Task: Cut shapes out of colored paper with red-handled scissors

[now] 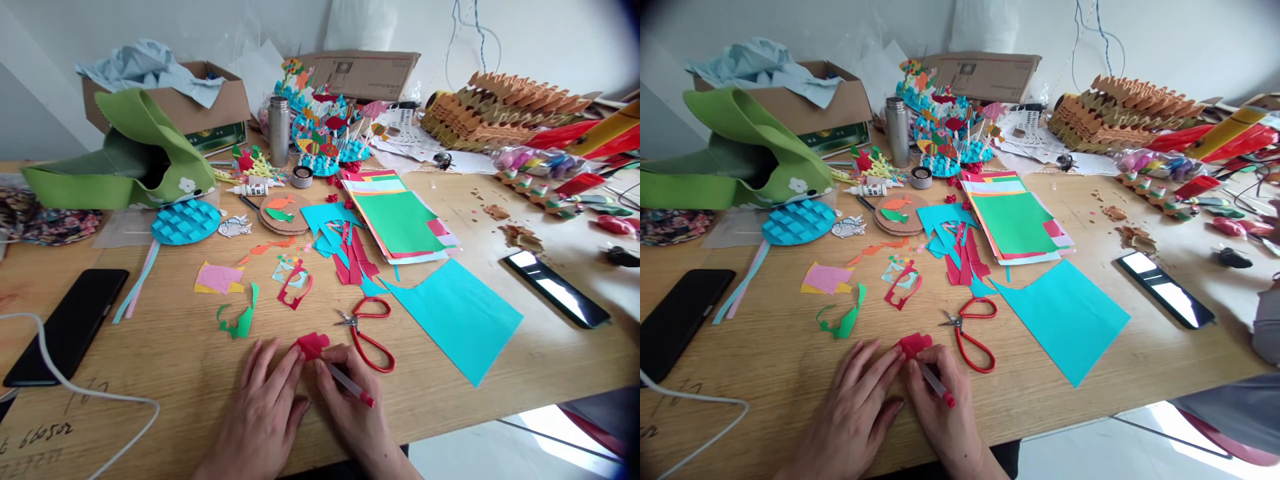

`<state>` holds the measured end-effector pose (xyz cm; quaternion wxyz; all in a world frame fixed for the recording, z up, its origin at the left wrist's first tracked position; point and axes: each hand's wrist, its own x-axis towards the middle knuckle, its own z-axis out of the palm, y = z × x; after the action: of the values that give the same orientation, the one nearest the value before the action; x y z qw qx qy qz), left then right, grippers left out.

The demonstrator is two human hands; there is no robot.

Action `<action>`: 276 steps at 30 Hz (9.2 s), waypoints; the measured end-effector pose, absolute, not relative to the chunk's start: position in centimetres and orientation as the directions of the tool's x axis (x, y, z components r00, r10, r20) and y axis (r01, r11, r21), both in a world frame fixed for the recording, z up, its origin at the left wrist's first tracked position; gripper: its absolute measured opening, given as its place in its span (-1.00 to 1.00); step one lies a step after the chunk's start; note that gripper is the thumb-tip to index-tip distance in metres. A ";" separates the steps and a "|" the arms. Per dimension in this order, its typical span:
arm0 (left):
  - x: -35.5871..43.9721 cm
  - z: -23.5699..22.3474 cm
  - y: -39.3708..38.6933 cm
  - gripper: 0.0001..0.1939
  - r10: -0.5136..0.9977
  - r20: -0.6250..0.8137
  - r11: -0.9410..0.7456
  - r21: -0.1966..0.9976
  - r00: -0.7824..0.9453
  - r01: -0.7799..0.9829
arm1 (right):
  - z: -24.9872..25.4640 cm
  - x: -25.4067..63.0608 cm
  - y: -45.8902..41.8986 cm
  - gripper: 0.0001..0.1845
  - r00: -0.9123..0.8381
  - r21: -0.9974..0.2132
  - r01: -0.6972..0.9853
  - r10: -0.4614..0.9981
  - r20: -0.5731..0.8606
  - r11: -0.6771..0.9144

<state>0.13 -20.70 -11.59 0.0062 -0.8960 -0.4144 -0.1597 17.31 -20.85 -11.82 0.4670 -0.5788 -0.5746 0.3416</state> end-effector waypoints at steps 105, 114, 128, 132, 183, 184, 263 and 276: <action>0.0 -11.6 -20.6 -0.53 0.743 0.280 -0.656 0.122 0.608 0.745 | -11.7 17.2 -20.8 -0.92 0.139 -0.929 0.359 0.980 0.145 0.086; 0.0 -11.6 -20.7 -0.53 0.743 0.286 -0.655 0.127 0.605 0.745 | -11.6 17.1 -20.8 -0.93 0.116 -0.939 0.335 0.986 0.123 0.078; 0.1 -11.6 -20.6 -0.51 0.743 0.280 -0.656 0.125 0.608 0.744 | -11.5 17.2 -20.5 -0.93 0.200 -0.903 0.414 0.956 0.215 0.117; 0.1 -11.6 -20.5 -0.50 0.744 0.285 -0.655 0.134 0.604 0.744 | -11.3 17.2 -20.4 -0.91 0.218 -0.893 0.431 0.945 0.243 0.130; -0.1 -10.3 -21.9 -0.51 0.770 0.405 -0.637 0.517 0.492 0.572 | -11.5 18.3 -19.3 -0.54 -0.230 -0.616 0.657 0.894 0.385 0.434; -0.2 -10.1 -21.7 -0.51 0.769 0.413 -0.639 0.509 0.487 0.577 | -11.5 18.5 -19.4 -0.56 -0.220 -0.635 0.635 0.891 0.397 0.440; 0.8 -10.5 -20.9 -0.66 0.714 0.374 -0.691 0.238 0.592 0.683 | -11.7 17.2 -23.6 -0.85 0.177 -0.820 0.503 0.897 0.406 0.272; 0.8 -10.3 -20.9 -0.67 0.714 0.373 -0.693 0.252 0.593 0.675 | -12.0 17.3 -23.7 -0.87 0.159 -0.825 0.505 0.912 0.378 0.254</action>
<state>0.83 -20.87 -10.30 -0.0420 -0.8914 -0.3896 -0.2277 17.28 -23.69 -12.02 0.4982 -0.5755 -0.6154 0.2044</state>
